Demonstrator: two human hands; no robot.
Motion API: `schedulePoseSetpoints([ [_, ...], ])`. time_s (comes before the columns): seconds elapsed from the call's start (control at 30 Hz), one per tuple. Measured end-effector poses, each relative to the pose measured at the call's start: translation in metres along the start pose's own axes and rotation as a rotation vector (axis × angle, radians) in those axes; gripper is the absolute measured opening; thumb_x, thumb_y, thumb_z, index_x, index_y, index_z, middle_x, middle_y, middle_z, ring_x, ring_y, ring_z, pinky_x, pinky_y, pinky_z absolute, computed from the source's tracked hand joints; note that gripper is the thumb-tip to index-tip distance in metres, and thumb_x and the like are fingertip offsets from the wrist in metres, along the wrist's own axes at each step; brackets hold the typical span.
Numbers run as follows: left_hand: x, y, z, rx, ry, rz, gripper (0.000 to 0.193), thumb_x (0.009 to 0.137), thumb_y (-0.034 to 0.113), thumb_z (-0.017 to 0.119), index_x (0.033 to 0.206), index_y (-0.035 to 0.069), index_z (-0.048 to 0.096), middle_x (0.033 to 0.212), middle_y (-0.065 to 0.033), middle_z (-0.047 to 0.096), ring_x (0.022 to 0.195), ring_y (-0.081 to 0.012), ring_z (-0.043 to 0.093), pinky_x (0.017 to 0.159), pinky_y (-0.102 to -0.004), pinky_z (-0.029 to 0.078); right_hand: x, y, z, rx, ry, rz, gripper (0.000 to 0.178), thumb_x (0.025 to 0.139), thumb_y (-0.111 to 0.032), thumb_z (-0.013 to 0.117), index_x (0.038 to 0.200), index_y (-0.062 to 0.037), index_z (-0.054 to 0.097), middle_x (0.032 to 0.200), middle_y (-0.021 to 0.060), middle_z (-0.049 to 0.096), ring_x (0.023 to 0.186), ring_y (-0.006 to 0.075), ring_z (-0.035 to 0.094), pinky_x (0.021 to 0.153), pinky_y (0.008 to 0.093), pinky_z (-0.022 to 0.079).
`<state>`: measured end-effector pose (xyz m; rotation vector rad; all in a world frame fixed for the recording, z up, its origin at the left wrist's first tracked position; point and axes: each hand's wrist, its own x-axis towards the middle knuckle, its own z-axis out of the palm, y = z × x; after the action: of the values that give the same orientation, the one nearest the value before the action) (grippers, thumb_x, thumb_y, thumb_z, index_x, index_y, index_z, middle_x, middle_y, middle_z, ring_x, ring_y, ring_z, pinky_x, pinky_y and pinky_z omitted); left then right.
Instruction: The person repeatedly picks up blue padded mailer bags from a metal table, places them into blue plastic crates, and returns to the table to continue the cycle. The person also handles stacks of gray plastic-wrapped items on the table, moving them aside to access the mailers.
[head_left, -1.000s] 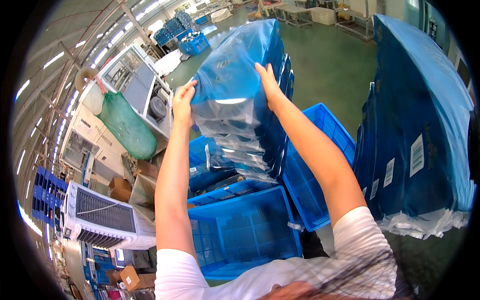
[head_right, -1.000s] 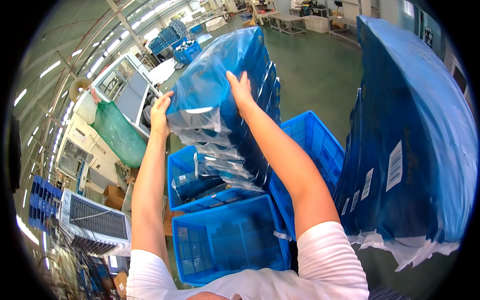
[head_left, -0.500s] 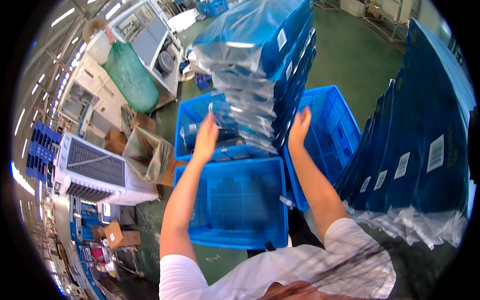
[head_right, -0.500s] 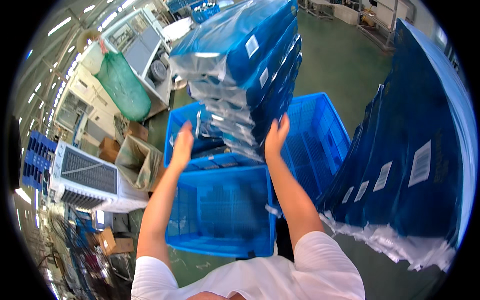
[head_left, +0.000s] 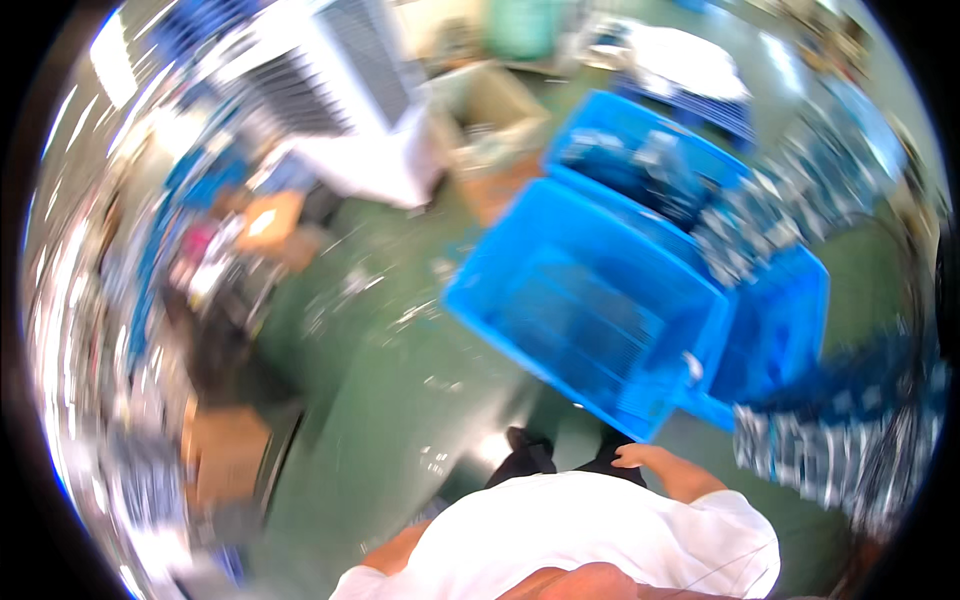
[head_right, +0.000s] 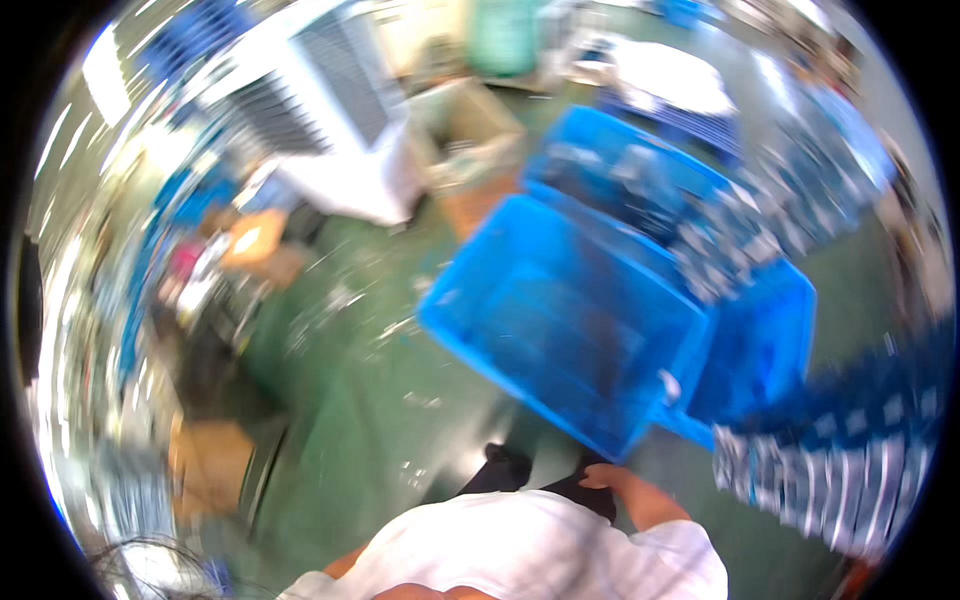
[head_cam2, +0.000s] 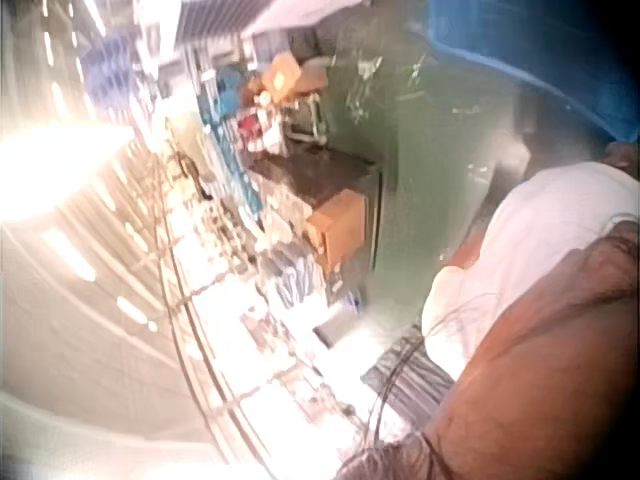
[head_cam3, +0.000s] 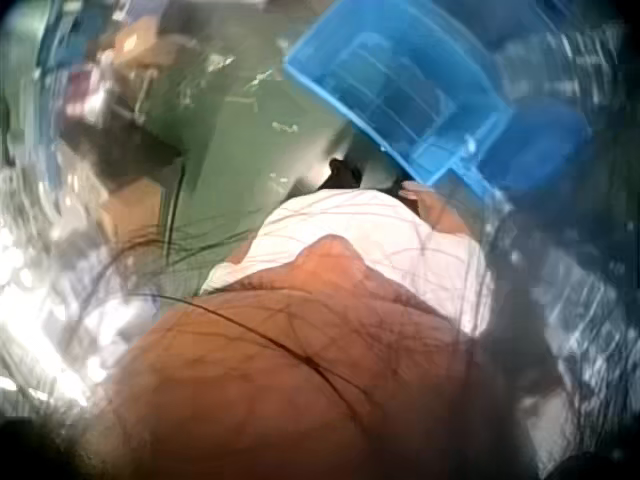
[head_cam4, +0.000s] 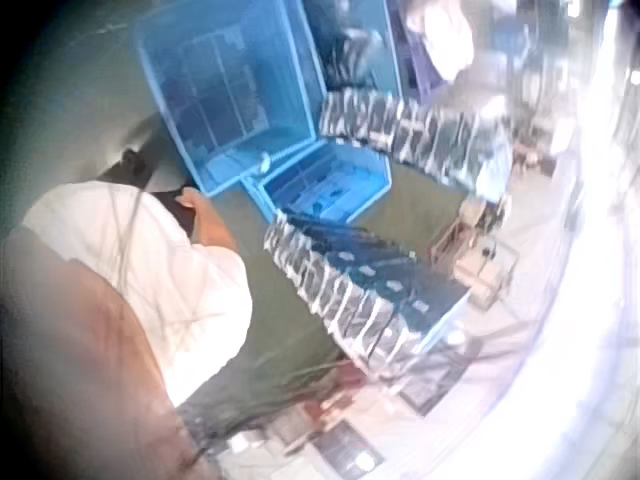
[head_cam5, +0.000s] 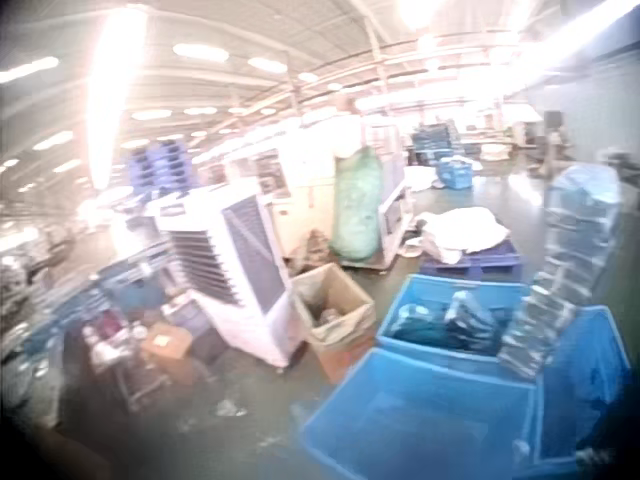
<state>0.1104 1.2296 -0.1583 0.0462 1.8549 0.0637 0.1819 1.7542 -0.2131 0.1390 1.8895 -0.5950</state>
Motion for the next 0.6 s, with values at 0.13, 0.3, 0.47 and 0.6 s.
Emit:
schedulePoseSetpoints([
  [0.13, -0.002, -0.042, 0.058, -0.519, 0.165, 0.003, 0.049, 0.078, 0.042, 0.053, 0.114, 0.009, 0.054, 0.107, -0.0142, 0.059, 0.098, -0.0309, 0.057, 0.081, -0.0407, 0.045, 0.058, -0.110, -0.116, -0.112, 0.394, -0.163, 0.045, 0.077, -0.036, 0.055, 0.111, -0.0058, 0.054, 0.113, 0.0160, 0.055, 0.103, 0.0322, 0.053, 0.085, 0.0398, 0.043],
  [0.3, 0.038, -0.065, 0.067, -0.945, 0.410, 0.122, 0.050, 0.080, 0.040, 0.052, 0.118, 0.008, 0.050, 0.108, -0.0161, 0.059, 0.099, -0.0312, 0.057, 0.083, -0.0394, 0.045, 0.130, -0.261, -0.184, 0.691, 0.324, -0.300, 0.023, 0.083, -0.024, 0.050, 0.097, -0.0075, 0.058, 0.085, 0.0078, 0.060, 0.075, 0.0162, 0.056, 0.063, 0.0297, 0.045],
  [0.47, 0.079, -0.122, -0.041, -0.984, 0.570, 0.337, 0.049, 0.084, 0.036, 0.051, 0.121, 0.004, 0.046, 0.107, -0.0194, 0.058, 0.100, -0.0310, 0.056, 0.084, -0.0371, 0.045, 0.260, -0.254, -0.187, -0.282, 0.055, -0.422, 0.027, 0.080, -0.024, 0.053, 0.100, -0.0069, 0.059, 0.084, 0.0144, 0.063, 0.079, 0.0286, 0.060, 0.069, 0.0381, 0.047],
  [0.6, 0.071, -0.204, -0.180, -0.804, 0.601, 0.289, 0.043, 0.085, 0.035, 0.051, 0.115, 0.004, 0.051, 0.105, -0.0176, 0.058, 0.095, -0.0290, 0.058, 0.083, -0.0354, 0.045, 0.298, -0.335, -0.199, -0.715, -0.200, -0.528, 0.030, 0.081, -0.031, 0.051, 0.087, -0.0043, 0.063, 0.090, 0.0202, 0.061, 0.085, 0.0343, 0.058, 0.074, 0.0414, 0.046],
])
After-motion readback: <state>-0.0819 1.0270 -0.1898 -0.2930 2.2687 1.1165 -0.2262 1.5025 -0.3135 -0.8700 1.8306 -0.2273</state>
